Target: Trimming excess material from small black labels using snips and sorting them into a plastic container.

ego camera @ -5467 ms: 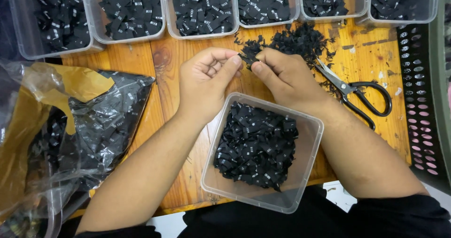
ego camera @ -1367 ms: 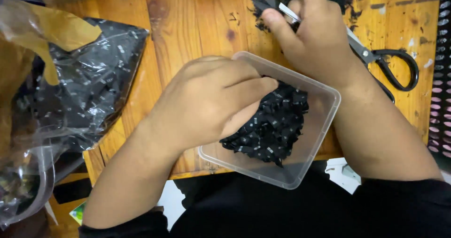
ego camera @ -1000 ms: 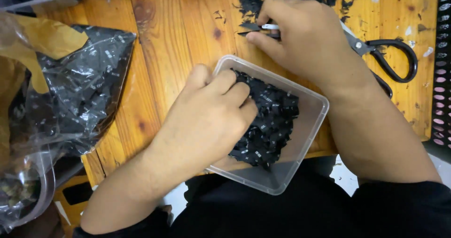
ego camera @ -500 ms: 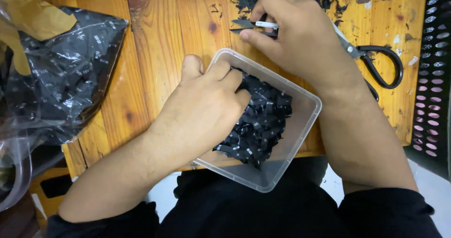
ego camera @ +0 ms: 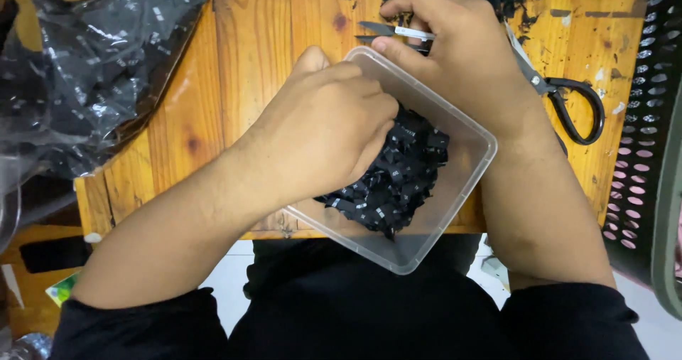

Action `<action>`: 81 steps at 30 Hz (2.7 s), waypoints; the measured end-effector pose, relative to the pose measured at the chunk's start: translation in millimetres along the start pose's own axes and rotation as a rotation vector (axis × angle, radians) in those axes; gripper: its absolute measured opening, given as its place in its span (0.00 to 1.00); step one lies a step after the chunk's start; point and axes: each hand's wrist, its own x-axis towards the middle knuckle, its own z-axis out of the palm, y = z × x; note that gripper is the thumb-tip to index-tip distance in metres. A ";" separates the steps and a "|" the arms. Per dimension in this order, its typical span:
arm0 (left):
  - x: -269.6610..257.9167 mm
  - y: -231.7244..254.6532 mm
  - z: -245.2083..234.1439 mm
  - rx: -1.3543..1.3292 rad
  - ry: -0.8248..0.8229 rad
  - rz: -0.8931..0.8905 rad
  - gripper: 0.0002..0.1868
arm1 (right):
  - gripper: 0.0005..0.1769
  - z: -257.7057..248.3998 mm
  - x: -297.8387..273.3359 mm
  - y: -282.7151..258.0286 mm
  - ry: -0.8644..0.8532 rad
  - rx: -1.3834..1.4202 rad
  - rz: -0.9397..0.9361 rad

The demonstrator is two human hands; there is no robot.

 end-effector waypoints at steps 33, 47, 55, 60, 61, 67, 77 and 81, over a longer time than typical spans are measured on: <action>15.1 -6.7 -22.4 -0.446 0.172 -0.148 0.07 | 0.07 -38.2 -1.7 -16.3 -0.133 0.424 0.044; 11.9 -15.2 -20.3 -0.446 0.153 -0.154 0.06 | 0.14 -24.7 -5.8 -13.5 -0.040 0.335 -0.012; 13.9 -12.3 -20.6 -0.540 0.215 -0.160 0.08 | 0.05 -26.6 -9.5 -11.7 -0.033 0.345 0.037; 14.8 -11.5 -23.5 -0.501 0.198 -0.135 0.07 | 0.06 -28.1 -7.8 -10.8 -0.037 0.403 -0.038; 14.9 -11.6 -24.1 -0.490 0.193 -0.133 0.07 | 0.08 -28.8 -6.9 -10.6 -0.056 0.450 -0.054; 14.2 -13.0 -21.2 -0.461 0.169 -0.124 0.09 | 0.06 -30.4 -3.2 -18.4 -0.062 0.551 -0.099; 13.0 -10.9 -19.8 -0.462 0.198 -0.133 0.08 | 0.10 -28.4 -7.0 -13.9 -0.045 0.522 -0.083; 11.8 -7.7 -19.7 -0.538 0.266 -0.231 0.09 | 0.28 -23.0 -15.1 -6.6 0.060 0.358 0.040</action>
